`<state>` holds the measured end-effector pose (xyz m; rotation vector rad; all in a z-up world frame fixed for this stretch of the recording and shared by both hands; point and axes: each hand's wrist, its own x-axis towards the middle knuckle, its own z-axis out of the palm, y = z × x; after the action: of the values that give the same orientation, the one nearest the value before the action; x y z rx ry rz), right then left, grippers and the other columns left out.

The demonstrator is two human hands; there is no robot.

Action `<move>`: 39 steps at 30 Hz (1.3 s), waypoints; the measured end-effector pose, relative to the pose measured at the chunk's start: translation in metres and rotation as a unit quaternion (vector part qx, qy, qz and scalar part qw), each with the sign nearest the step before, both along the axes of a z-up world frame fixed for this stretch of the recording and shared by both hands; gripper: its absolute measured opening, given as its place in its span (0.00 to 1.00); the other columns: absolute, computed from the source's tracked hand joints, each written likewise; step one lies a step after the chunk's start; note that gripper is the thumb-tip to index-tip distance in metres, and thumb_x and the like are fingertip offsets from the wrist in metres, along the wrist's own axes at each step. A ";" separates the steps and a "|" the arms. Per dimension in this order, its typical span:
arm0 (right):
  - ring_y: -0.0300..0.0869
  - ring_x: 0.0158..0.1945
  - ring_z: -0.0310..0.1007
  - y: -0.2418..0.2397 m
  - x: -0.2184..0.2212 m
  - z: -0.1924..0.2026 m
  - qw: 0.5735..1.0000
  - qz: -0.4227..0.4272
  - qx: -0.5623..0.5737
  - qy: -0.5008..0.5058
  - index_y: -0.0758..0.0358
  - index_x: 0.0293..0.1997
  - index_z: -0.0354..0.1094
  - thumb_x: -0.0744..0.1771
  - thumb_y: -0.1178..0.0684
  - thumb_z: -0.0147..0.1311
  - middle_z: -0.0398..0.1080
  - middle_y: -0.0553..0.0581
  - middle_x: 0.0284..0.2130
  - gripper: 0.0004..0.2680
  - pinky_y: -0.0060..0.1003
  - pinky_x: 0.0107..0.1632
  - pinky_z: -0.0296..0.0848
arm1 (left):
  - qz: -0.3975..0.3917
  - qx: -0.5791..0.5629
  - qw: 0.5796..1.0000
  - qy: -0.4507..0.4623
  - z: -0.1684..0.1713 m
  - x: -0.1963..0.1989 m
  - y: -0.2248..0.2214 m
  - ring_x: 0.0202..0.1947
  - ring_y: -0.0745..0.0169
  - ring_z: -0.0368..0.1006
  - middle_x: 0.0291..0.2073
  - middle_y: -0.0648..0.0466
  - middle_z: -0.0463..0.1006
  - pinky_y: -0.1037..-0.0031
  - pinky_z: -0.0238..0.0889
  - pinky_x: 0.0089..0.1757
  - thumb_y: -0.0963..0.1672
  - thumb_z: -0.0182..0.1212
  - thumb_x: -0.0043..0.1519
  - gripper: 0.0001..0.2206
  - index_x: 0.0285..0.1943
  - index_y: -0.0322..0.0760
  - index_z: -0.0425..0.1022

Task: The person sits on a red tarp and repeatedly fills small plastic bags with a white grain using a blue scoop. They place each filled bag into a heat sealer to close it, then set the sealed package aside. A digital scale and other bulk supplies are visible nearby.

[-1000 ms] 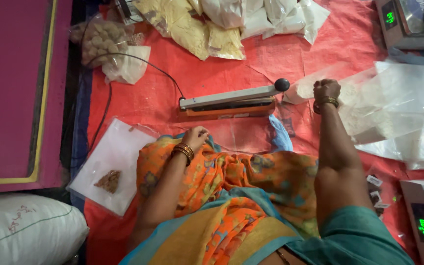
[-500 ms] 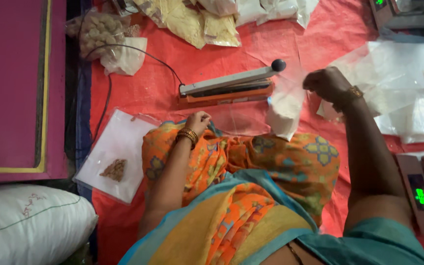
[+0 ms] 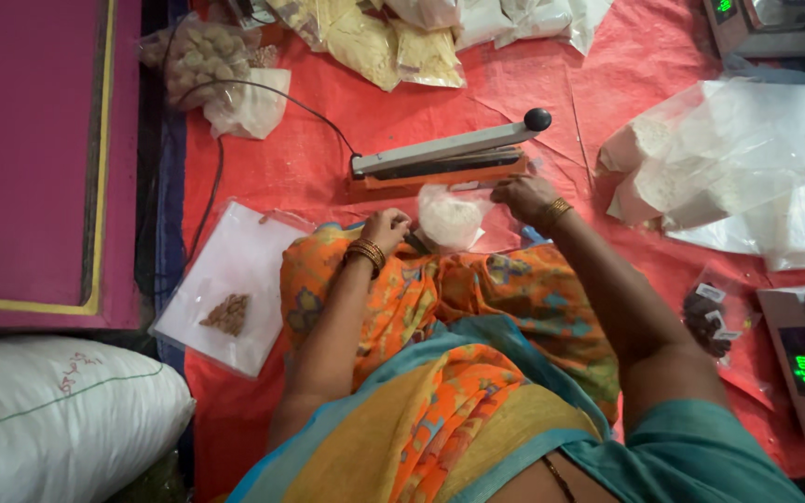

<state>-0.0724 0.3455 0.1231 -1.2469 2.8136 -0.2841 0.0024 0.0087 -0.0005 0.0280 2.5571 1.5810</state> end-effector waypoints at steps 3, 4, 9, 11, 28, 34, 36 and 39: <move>0.55 0.51 0.75 0.003 0.003 -0.005 0.994 -0.045 -0.088 0.045 0.57 0.49 0.72 0.65 0.62 0.48 0.74 0.59 0.45 0.11 0.48 0.52 0.72 | -0.005 -0.011 1.000 0.004 -0.001 -0.003 0.001 0.38 0.58 0.83 0.35 0.48 0.85 0.68 0.74 0.43 0.43 0.59 0.61 0.08 0.42 0.34 0.81; 0.56 0.51 0.74 0.007 0.006 -0.006 0.989 -0.064 -0.124 0.057 0.57 0.53 0.71 0.66 0.63 0.48 0.73 0.60 0.46 0.12 0.48 0.52 0.72 | -0.008 -0.025 1.000 0.009 -0.002 -0.002 0.001 0.39 0.58 0.83 0.36 0.48 0.85 0.68 0.74 0.43 0.43 0.59 0.61 0.08 0.42 0.34 0.81; 0.59 0.50 0.71 0.042 0.005 -0.027 0.965 -0.215 -0.147 0.017 0.57 0.63 0.61 0.65 0.59 0.56 0.70 0.63 0.51 0.19 0.53 0.50 0.70 | -0.013 -0.012 1.000 -0.012 0.000 -0.005 0.001 0.38 0.59 0.82 0.35 0.49 0.85 0.69 0.73 0.42 0.43 0.60 0.61 0.08 0.42 0.34 0.81; 0.61 0.54 0.70 0.063 0.003 -0.048 0.966 -0.237 -0.092 0.042 0.55 0.62 0.61 0.63 0.57 0.61 0.69 0.64 0.53 0.20 0.54 0.55 0.70 | -0.020 -0.028 0.999 -0.017 0.001 -0.004 0.001 0.38 0.59 0.82 0.35 0.49 0.85 0.68 0.73 0.42 0.44 0.61 0.61 0.08 0.43 0.34 0.81; 0.59 0.57 0.73 0.089 -0.031 -0.137 0.833 -0.479 0.040 -0.275 0.69 0.73 0.47 0.54 0.47 0.76 0.71 0.73 0.54 0.43 0.48 0.57 0.73 | 0.010 0.026 0.995 -0.096 -0.004 -0.010 -0.003 0.39 0.64 0.83 0.37 0.52 0.85 0.71 0.76 0.40 0.42 0.60 0.63 0.07 0.44 0.33 0.80; 0.61 0.48 0.77 0.081 -0.034 -0.144 0.883 -0.423 0.037 -0.199 0.65 0.41 0.80 0.63 0.51 0.61 0.75 0.73 0.42 0.09 0.52 0.49 0.76 | -0.005 0.020 0.998 -0.066 -0.005 -0.010 -0.004 0.38 0.64 0.84 0.37 0.50 0.85 0.73 0.76 0.39 0.42 0.60 0.63 0.08 0.45 0.31 0.80; 0.57 0.42 0.77 0.079 -0.029 -0.141 0.896 -0.397 -0.022 -0.200 0.66 0.41 0.80 0.66 0.48 0.62 0.77 0.70 0.39 0.10 0.49 0.47 0.75 | -0.001 0.022 0.997 -0.080 -0.003 -0.008 -0.004 0.37 0.64 0.83 0.37 0.51 0.85 0.72 0.76 0.39 0.42 0.59 0.63 0.08 0.45 0.32 0.80; 0.42 0.34 0.71 0.079 -0.020 -0.128 0.810 -0.362 -0.311 -0.341 0.70 0.44 0.77 0.70 0.50 0.62 0.74 0.57 0.34 0.10 0.40 0.38 0.69 | -0.003 0.026 0.996 -0.084 0.001 -0.008 -0.004 0.37 0.64 0.82 0.37 0.50 0.85 0.71 0.75 0.39 0.42 0.59 0.64 0.08 0.46 0.31 0.79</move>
<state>-0.0928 0.4246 -0.0045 0.0747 2.4002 -1.4300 -0.0056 0.0046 0.0004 -0.0872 2.3864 1.5771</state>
